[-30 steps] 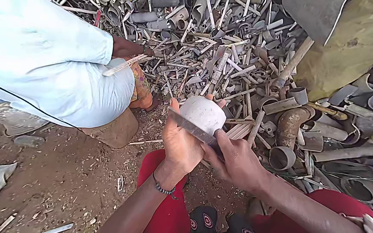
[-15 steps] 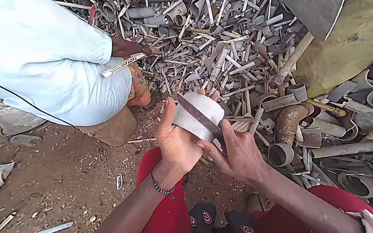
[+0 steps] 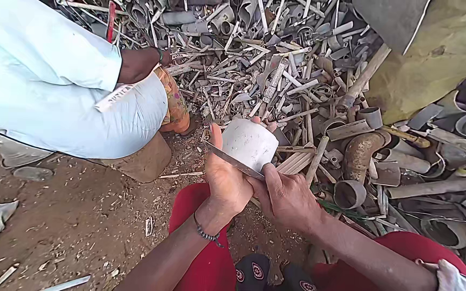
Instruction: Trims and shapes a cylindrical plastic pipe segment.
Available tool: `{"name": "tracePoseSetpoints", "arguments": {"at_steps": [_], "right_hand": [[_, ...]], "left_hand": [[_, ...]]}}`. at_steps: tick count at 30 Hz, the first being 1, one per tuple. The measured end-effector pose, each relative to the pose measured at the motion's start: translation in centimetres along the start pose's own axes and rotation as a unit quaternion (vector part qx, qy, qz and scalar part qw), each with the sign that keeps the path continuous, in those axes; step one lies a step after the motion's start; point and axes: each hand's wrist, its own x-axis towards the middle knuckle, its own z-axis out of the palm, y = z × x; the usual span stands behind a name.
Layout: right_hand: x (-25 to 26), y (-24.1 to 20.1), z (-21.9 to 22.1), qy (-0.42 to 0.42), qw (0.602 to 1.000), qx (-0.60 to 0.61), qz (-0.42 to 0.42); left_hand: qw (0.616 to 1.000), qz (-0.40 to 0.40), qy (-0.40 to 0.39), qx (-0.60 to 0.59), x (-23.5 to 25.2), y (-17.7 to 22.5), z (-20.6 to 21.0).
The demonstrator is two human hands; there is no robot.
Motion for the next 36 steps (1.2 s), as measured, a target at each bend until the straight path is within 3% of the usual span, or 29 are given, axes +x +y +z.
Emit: {"name": "tracePoseSetpoints", "arguments": {"at_steps": [4, 11, 15, 21, 23, 25, 28, 36], "right_hand": [[0.4, 0.0, -0.4, -0.013, 0.999, 0.031, 0.026], [0.9, 0.5, -1.6, -0.032, 0.993, 0.054, 0.099], [-0.5, 0.2, -0.6, -0.016, 0.993, 0.083, 0.083], [-1.1, -0.7, -0.4, -0.031, 0.998, 0.028, 0.04], [-0.9, -0.5, -0.6, -0.06, 0.993, 0.086, 0.049], [-0.3, 0.2, -1.3, -0.103, 0.975, 0.187, 0.061], [0.7, 1.3, -2.3, -0.072, 0.96, 0.252, 0.097], [0.9, 1.8, -2.1, -0.024, 0.983, 0.1, 0.152]], "left_hand": [[0.999, -0.029, 0.033, -0.009, 0.1, 0.7, 0.4], [0.997, -0.031, -0.015, -0.066, -0.3, 0.8, 0.0], [0.999, -0.03, -0.002, -0.041, -0.4, 0.1, 0.1], [1.0, -0.016, 0.001, 0.011, -0.8, -0.1, 0.1], [0.999, -0.02, 0.021, 0.016, -0.8, 0.1, 0.3], [0.999, -0.039, -0.009, -0.02, -0.5, 0.8, -0.1], [0.995, -0.077, -0.017, -0.069, -0.2, 1.8, -0.3], [0.996, -0.074, -0.036, -0.036, -0.2, 1.7, -0.5]]}}
